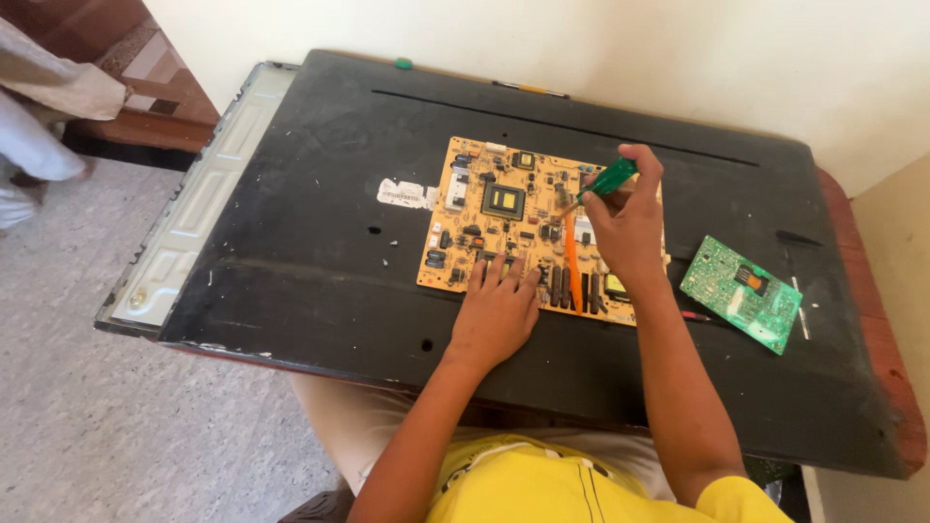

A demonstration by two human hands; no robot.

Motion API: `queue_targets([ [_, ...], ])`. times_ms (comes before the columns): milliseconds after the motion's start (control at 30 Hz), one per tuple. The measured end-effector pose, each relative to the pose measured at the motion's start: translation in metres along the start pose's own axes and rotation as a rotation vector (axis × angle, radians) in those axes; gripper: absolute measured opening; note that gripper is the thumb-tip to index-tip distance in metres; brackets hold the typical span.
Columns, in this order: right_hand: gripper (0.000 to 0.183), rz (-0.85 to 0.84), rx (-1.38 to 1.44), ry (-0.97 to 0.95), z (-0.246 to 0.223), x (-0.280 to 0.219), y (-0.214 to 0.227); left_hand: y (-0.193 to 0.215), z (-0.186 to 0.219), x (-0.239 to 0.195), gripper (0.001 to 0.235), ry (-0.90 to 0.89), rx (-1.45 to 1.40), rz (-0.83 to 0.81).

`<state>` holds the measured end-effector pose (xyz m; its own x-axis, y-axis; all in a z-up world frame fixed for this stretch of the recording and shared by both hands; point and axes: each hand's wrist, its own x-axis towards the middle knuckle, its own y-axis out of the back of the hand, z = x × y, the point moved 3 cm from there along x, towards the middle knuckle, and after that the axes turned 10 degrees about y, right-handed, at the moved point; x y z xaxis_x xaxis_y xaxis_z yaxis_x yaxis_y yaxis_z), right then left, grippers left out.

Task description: The person cleans a circuit board using a toothbrush and a screwdriver. They scrub various components and use the screwdriver to adjust or remove parts on the board.

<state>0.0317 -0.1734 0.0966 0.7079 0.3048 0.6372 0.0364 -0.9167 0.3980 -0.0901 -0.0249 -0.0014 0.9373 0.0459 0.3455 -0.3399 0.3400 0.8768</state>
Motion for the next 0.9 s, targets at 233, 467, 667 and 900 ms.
queue_targets([
  [233,0.06,0.023,0.056,-0.013,0.005,-0.003,0.002,0.001,0.001,0.001,0.045,0.003,0.008,0.007],
  [467,0.059,-0.027,0.042,-0.004,0.003,0.002,-0.001,0.005,0.002,0.001,0.044,0.004,-0.001,0.021],
  [667,0.054,-0.134,0.163,-0.109,0.018,0.024,-0.005,0.005,0.002,0.001,0.044,0.001,-0.007,0.014],
  [900,0.043,0.134,0.914,0.021,0.046,0.053,-0.017,0.004,0.002,0.001,0.042,-0.017,-0.002,0.051],
])
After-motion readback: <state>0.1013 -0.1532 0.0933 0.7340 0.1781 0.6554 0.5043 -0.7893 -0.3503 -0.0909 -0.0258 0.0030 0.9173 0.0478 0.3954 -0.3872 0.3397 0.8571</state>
